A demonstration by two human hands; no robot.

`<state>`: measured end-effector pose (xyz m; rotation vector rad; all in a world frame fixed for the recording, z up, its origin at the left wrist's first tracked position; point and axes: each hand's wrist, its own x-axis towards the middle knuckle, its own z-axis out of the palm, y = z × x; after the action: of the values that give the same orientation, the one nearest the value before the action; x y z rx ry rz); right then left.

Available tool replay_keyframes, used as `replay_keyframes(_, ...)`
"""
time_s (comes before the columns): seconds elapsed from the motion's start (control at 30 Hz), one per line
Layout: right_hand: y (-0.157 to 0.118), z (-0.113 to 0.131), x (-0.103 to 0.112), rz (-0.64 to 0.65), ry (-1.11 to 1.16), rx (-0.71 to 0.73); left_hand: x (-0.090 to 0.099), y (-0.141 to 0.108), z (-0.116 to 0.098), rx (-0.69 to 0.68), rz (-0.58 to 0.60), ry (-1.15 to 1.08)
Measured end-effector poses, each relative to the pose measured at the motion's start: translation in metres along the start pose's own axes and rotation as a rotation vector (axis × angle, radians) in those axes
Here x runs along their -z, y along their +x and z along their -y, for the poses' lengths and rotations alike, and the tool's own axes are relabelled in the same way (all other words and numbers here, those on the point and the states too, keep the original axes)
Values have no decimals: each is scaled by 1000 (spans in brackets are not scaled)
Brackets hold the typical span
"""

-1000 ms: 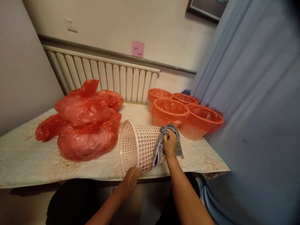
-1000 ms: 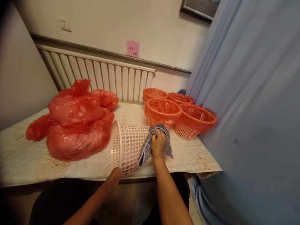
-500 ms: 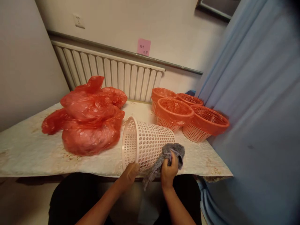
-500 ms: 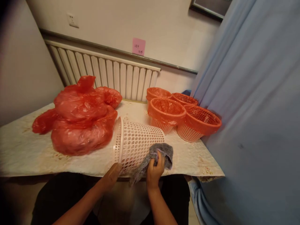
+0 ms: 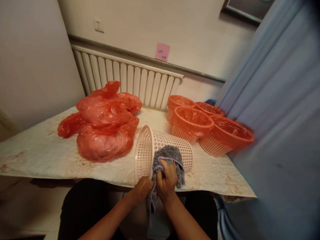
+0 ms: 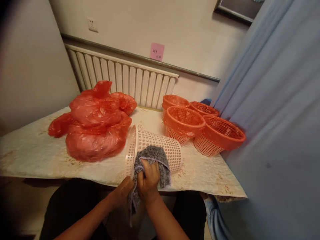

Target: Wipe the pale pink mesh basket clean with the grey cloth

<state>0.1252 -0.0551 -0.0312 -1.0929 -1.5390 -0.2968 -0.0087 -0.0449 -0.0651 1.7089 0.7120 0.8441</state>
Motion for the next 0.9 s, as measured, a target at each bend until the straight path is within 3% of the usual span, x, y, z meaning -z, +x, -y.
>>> replay_keyframes(0.13,26,6,3,63,11,-72,-3,-4,-4,-105,27,-50)
replay_keyframes(0.33,37,9,7,113,29,-117,3,-6,-22,-54,42,5)
replay_keyframes(0.5,28,9,11,114,30,-119,9,17,-56,17,-128,-58)
replay_keyframes(0.6,22,9,14,106,19,-116,3,30,-68,53,-156,-188)
replay_keyframes(0.73,18,6,18,109,38,-125,-5,31,-67,75,-164,-175)
replay_keyframes(0.9,20,-1,18,117,4,-140,-1,26,-60,39,-128,-82)
